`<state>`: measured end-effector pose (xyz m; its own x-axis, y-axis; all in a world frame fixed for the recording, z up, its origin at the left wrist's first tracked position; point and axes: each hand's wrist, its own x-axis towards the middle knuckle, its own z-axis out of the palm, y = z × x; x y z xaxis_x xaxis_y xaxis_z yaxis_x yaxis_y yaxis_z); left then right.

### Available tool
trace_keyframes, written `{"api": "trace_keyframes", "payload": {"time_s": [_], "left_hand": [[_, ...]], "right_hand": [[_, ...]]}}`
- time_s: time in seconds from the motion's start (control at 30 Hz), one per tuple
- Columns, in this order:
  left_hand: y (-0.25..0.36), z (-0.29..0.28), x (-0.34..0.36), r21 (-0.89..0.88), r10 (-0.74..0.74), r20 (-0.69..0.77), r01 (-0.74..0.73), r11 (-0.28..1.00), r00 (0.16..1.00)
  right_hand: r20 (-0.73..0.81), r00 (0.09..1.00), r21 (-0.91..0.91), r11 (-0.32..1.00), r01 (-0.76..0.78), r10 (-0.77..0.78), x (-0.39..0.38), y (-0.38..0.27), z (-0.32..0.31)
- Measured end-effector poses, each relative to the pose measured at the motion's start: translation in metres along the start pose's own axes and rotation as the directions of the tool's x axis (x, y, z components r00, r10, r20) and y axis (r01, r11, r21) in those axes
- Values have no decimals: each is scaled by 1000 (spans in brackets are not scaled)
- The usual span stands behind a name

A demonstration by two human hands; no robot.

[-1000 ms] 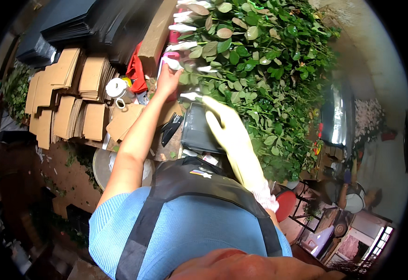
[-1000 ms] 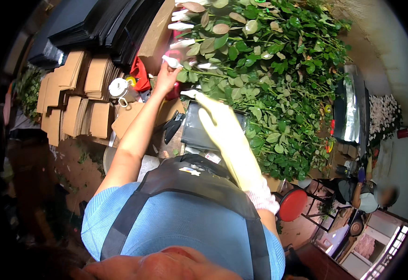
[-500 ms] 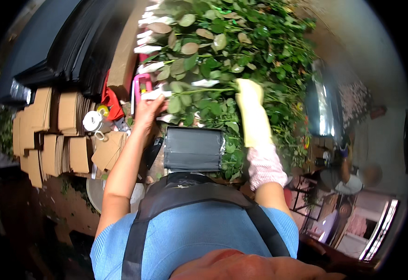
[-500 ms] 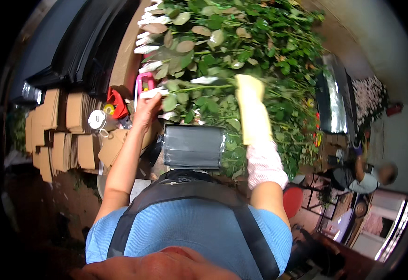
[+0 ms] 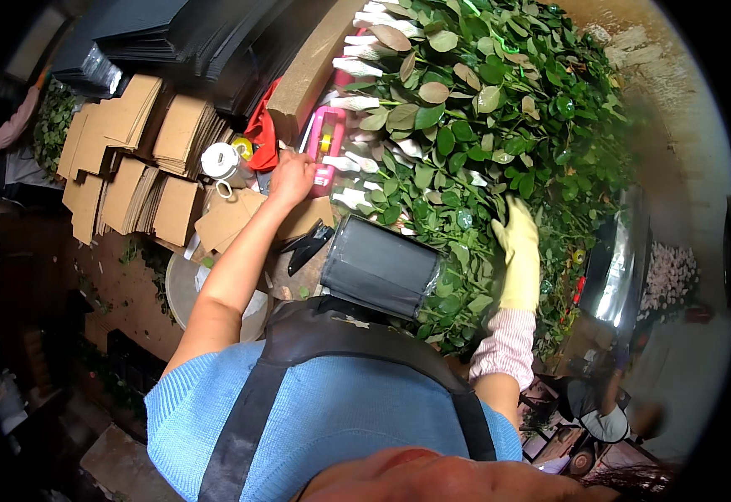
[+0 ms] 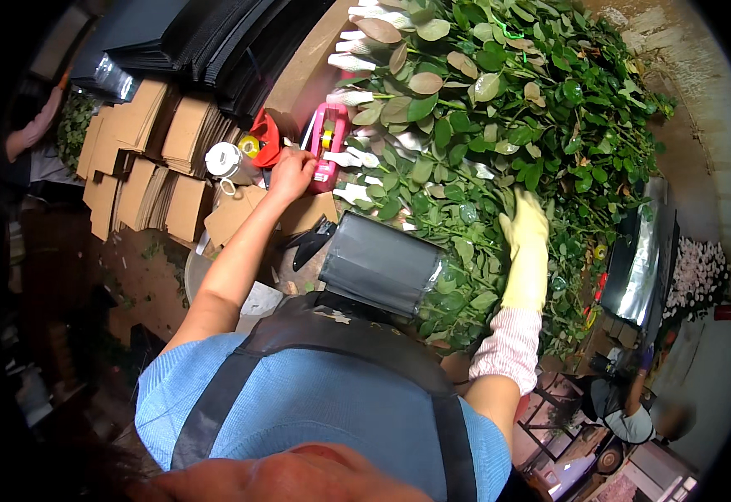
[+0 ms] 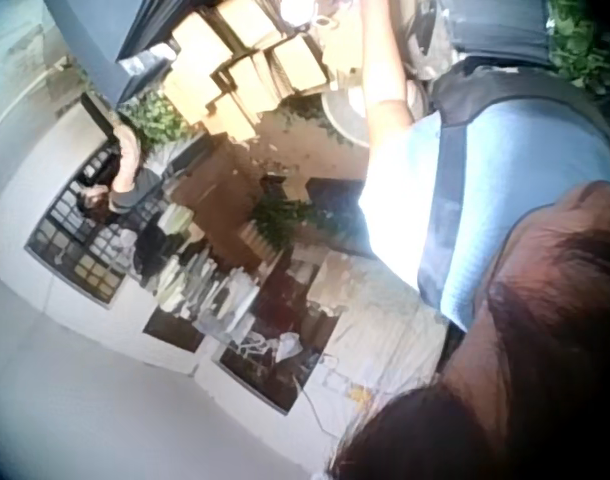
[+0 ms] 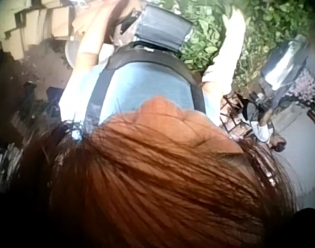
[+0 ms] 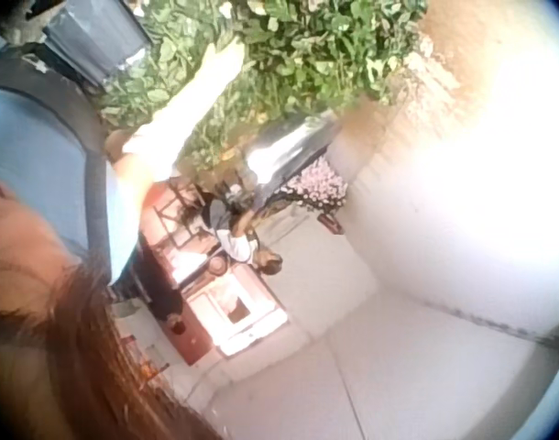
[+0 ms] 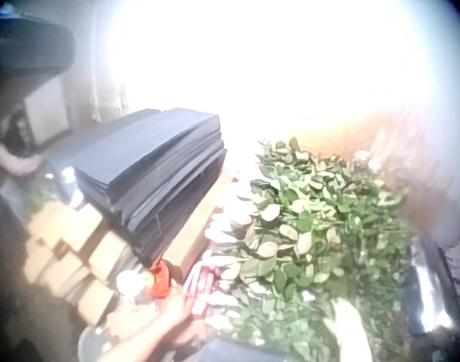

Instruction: The person arranges green leafy plants into black plastic trays on a table. They pick up bunches of plants, place them into the trays, and adjust their positions. The person also moves a filled tray to the side and picks up a new empty tray to continue the process.

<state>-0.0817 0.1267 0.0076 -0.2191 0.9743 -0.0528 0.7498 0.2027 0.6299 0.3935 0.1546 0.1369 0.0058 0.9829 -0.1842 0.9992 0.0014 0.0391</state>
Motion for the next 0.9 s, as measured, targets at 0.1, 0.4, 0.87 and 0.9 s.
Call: {"api": "trace_keyframes", "payload": {"time_s": [0.1,0.4,0.87,0.9], "left_hand": [[12,1,-1,-25,-90,91,92,995,992],[33,19,-6,56,-169,10,168,984,986],[45,25,8,255,-71,67,51,966,995],[40,22,9,259,-83,78,60,964,993]], "right_hand": [[-150,986,162,982,95,-70,-34,-36,-53],[-103,870,746,542,388,-482,-87,-218,-55],[-7,907,263,874,408,-421,54,-316,57],[20,911,247,885,395,-412,53,-322,52]]}}
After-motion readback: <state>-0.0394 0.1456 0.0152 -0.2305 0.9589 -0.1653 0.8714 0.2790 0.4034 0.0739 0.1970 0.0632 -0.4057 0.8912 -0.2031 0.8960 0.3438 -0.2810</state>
